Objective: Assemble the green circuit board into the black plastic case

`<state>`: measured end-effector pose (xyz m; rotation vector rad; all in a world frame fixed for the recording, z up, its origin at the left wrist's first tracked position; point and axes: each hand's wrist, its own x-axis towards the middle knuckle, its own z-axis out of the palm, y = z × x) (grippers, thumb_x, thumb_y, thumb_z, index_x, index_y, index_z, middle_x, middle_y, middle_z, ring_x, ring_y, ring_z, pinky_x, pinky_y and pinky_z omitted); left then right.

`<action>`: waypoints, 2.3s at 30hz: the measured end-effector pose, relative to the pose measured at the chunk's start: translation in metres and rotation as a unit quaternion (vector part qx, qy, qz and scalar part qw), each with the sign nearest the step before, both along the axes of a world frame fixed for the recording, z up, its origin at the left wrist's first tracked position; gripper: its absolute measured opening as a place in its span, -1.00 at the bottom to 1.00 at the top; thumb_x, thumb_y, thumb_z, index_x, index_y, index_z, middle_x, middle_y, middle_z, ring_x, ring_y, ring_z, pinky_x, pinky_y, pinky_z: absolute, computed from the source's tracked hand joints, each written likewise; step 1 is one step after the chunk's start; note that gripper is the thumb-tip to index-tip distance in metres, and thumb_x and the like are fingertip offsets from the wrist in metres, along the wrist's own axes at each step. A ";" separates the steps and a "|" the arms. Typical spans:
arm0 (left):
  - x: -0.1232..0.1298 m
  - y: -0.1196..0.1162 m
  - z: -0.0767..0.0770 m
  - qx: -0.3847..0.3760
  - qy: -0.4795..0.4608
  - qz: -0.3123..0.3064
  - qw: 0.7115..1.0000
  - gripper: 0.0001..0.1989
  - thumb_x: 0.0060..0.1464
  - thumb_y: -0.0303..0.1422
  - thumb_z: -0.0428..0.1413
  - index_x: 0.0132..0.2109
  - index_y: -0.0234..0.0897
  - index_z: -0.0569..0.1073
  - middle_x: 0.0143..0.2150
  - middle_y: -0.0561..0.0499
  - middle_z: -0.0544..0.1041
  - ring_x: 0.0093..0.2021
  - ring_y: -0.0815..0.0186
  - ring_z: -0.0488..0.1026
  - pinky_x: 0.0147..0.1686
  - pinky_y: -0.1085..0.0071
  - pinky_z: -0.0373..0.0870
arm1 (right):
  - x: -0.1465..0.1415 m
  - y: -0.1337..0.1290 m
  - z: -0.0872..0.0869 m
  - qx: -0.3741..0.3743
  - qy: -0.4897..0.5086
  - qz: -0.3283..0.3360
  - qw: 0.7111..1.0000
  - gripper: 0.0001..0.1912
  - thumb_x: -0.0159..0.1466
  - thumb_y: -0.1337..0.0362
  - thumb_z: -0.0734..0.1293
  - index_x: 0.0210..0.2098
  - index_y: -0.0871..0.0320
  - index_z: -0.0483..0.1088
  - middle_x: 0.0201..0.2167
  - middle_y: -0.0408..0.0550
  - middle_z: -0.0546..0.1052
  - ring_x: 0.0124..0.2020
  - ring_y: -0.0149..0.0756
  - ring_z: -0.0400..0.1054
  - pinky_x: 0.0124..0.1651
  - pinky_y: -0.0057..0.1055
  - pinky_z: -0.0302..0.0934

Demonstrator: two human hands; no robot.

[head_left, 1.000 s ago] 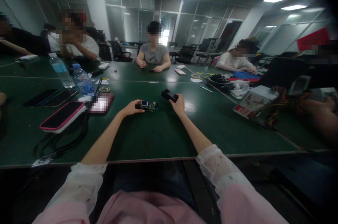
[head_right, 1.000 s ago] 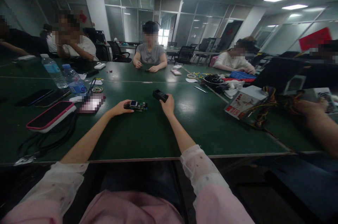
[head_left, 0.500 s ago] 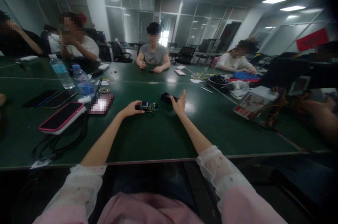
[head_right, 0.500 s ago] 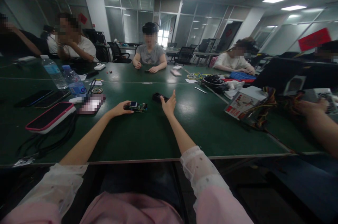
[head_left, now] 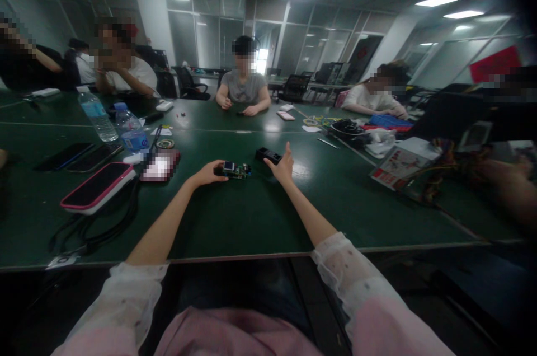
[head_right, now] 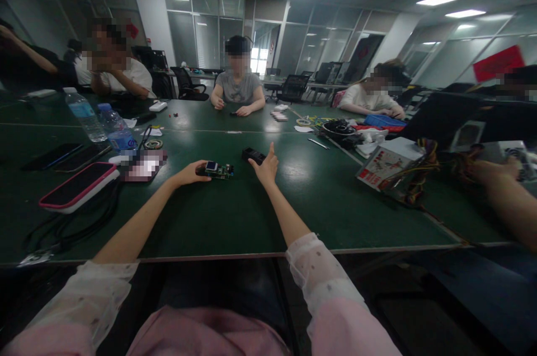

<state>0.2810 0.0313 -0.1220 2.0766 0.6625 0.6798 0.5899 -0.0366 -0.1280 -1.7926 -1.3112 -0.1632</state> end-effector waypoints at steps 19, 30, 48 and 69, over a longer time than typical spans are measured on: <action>-0.001 -0.002 0.002 -0.041 -0.032 -0.012 0.999 -0.34 -0.11 -0.29 0.30 0.16 -0.28 0.32 0.14 -0.17 0.42 0.16 0.10 0.36 0.21 0.04 0.14 | 0.011 0.008 -0.008 -0.029 0.061 0.040 0.997 -0.42 0.06 0.31 0.39 0.06 0.24 0.21 0.01 0.24 0.36 0.08 0.07 0.24 0.11 0.04 0.14; 0.001 -0.001 -0.001 -0.037 -0.035 0.014 0.999 -0.34 -0.14 -0.29 0.31 0.13 -0.33 0.34 0.12 -0.20 0.44 0.13 0.09 0.38 0.19 0.03 0.16 | -0.039 -0.010 0.026 0.043 0.150 0.362 0.919 -0.43 0.13 0.12 0.40 0.07 0.12 0.20 -0.01 0.07 0.41 -0.01 -0.15 0.36 -0.01 -0.19 0.33; 0.001 -0.002 0.000 -0.020 -0.023 0.031 0.999 -0.36 -0.18 -0.28 0.33 0.08 -0.29 0.35 0.00 -0.13 0.51 0.07 0.07 0.42 0.11 0.04 0.26 | -0.056 -0.028 0.030 -0.026 0.047 0.408 0.911 -0.48 0.09 0.25 0.42 0.02 0.09 0.23 -0.07 0.02 0.42 -0.07 -0.18 0.36 -0.05 -0.17 0.32; 0.001 -0.004 0.001 -0.002 -0.006 0.031 1.000 -0.29 -0.20 -0.23 0.34 0.12 -0.29 0.32 0.07 -0.17 0.45 0.08 0.08 0.41 0.11 0.08 0.25 | -0.055 -0.027 0.024 -0.061 0.036 0.422 0.904 -0.41 0.07 0.22 0.45 0.06 0.11 0.24 0.00 0.05 0.41 -0.01 -0.16 0.36 0.05 -0.14 0.26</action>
